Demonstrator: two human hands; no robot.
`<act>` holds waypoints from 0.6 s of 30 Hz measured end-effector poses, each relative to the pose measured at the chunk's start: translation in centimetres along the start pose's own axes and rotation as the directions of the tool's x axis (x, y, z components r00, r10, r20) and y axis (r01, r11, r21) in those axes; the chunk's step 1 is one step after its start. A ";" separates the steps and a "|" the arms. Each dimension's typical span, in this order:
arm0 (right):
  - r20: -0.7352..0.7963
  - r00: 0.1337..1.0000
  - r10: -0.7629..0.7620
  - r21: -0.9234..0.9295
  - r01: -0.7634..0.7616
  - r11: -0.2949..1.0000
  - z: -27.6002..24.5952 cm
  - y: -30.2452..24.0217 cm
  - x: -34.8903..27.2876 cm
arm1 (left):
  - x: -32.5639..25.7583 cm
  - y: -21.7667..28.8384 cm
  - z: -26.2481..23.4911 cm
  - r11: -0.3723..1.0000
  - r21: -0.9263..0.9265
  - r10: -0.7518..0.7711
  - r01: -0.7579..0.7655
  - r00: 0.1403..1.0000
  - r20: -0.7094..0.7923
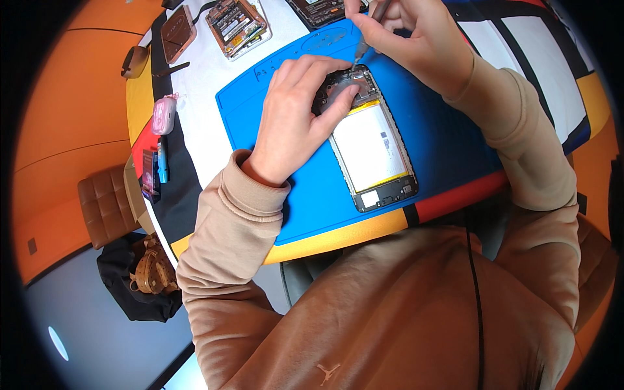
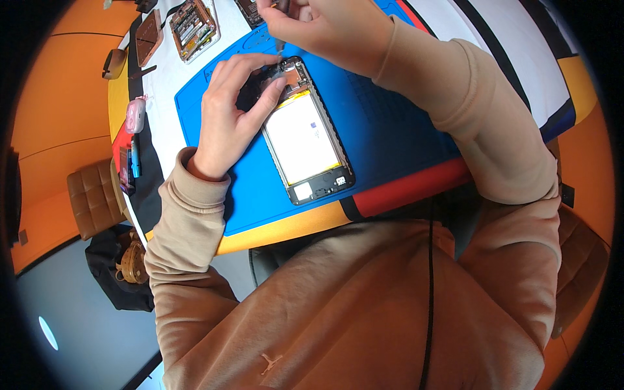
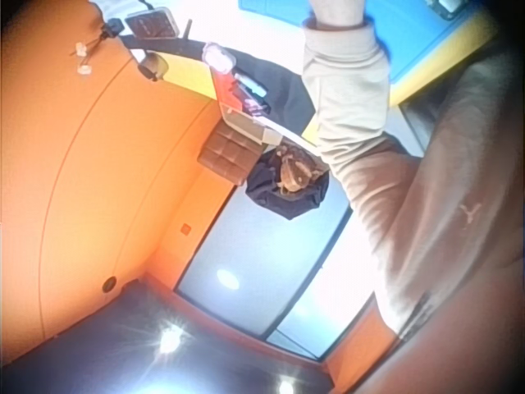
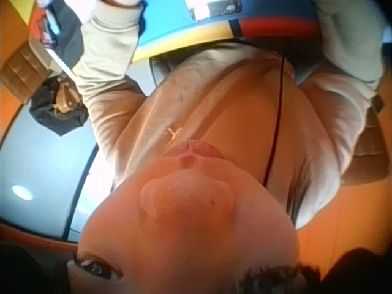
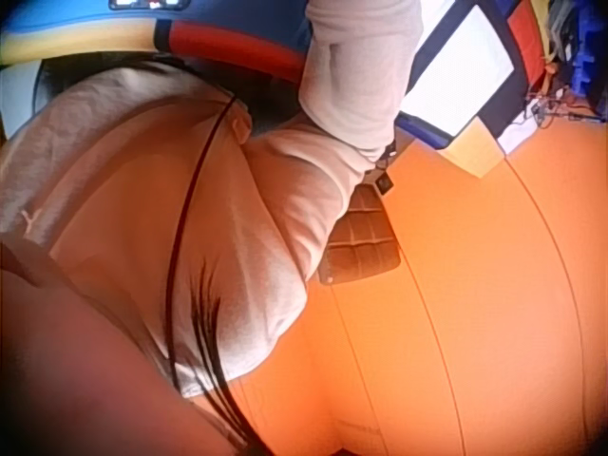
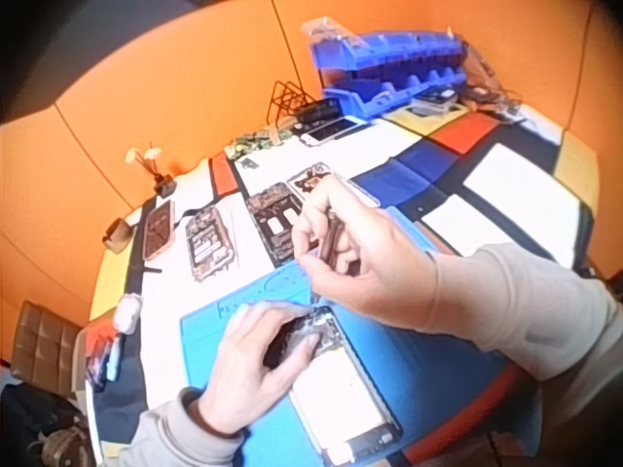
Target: The person uses a screwdriver to remove screws from a smartphone motherboard and then from the phone's internal frame. The person handles the motherboard, phone frame, and screwdriver throughout the clip.
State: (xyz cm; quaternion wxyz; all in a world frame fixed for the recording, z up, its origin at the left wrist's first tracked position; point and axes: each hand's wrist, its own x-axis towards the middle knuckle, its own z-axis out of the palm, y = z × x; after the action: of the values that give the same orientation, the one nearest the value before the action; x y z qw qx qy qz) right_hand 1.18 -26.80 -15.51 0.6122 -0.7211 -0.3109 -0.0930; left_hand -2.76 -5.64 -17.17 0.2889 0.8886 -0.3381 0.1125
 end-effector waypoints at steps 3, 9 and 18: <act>0.011 0.999 0.035 0.253 -0.036 0.967 0.8 0.1 0.3 | 0.1 -0.1 -0.1 0.998 -0.053 0.030 -0.033 0.999 -0.040; -0.056 0.961 0.269 0.375 -0.229 0.898 0.4 -0.9 0.1 | 0.0 -0.2 -0.1 0.998 -0.056 0.024 -0.029 0.995 -0.092; 0.337 0.914 0.225 0.047 -0.255 0.966 -0.1 1.3 0.0 | 0.0 -0.1 -0.2 0.997 -0.058 0.040 -0.047 0.993 -0.113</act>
State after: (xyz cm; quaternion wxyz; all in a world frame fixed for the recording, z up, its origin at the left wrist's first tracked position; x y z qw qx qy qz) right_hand 1.92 -27.03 -16.57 0.5904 -0.7308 -0.3214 0.1185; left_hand -2.71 -5.49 -17.01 0.3318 0.8640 -0.3440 0.1582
